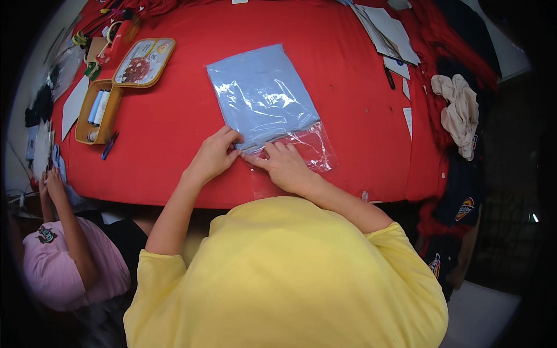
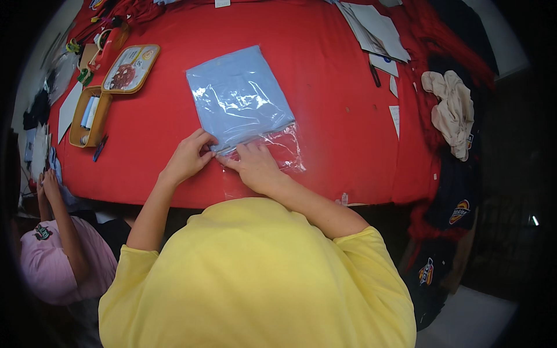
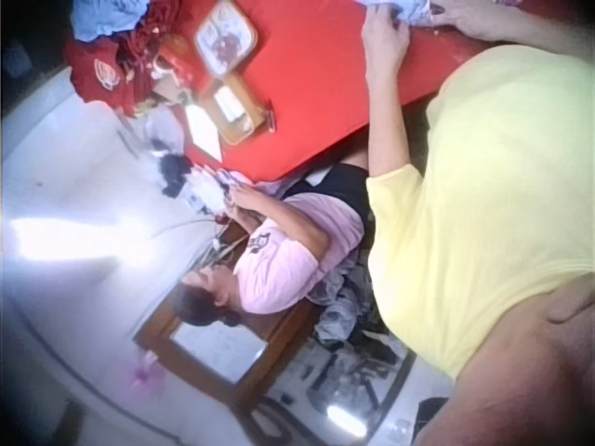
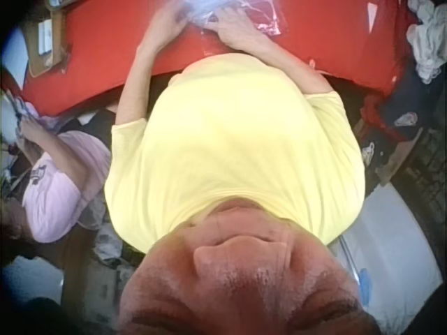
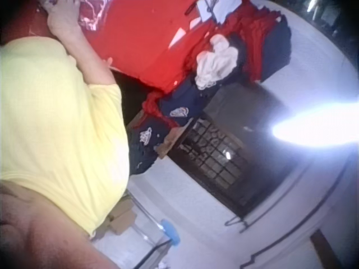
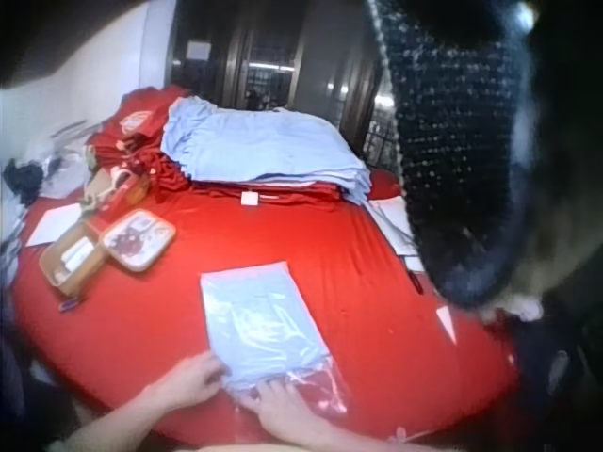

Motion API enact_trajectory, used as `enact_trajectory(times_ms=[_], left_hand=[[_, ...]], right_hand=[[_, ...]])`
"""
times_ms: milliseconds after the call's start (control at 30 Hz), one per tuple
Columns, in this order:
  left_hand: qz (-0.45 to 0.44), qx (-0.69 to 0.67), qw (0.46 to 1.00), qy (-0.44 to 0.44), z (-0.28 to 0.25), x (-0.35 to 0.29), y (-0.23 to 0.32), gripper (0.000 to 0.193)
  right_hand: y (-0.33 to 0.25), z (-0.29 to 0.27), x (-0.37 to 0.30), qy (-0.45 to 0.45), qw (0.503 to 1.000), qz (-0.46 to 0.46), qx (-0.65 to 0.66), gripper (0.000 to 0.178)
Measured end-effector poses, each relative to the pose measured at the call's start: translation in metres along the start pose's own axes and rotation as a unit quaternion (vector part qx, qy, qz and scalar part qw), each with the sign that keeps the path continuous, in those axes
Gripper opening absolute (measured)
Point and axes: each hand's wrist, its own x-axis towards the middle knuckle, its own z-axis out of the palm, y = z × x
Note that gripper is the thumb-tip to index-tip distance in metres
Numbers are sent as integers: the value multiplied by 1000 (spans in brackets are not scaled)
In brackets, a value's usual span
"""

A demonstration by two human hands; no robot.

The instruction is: The person folds a light-blue collared shirt on a red table using a cardboard template and places it into a plastic bag.

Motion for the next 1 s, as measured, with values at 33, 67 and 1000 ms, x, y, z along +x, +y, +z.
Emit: enact_trajectory(times_ms=[33, 67, 1000], left_hand=[[7, 14, 1000, 13, 2, -3, 2, 23], [13, 26, 999, 27, 4, -4, 4, 22], [133, 145, 978, 73, 63, 67, 41, 38]], right_hand=[[-1, -2, 0, -1, 1000, 0, 0, 50], [-1, -4, -2, 2, 1000, 20, 24, 48], [46, -31, -39, -30, 969, 240, -49, 47]])
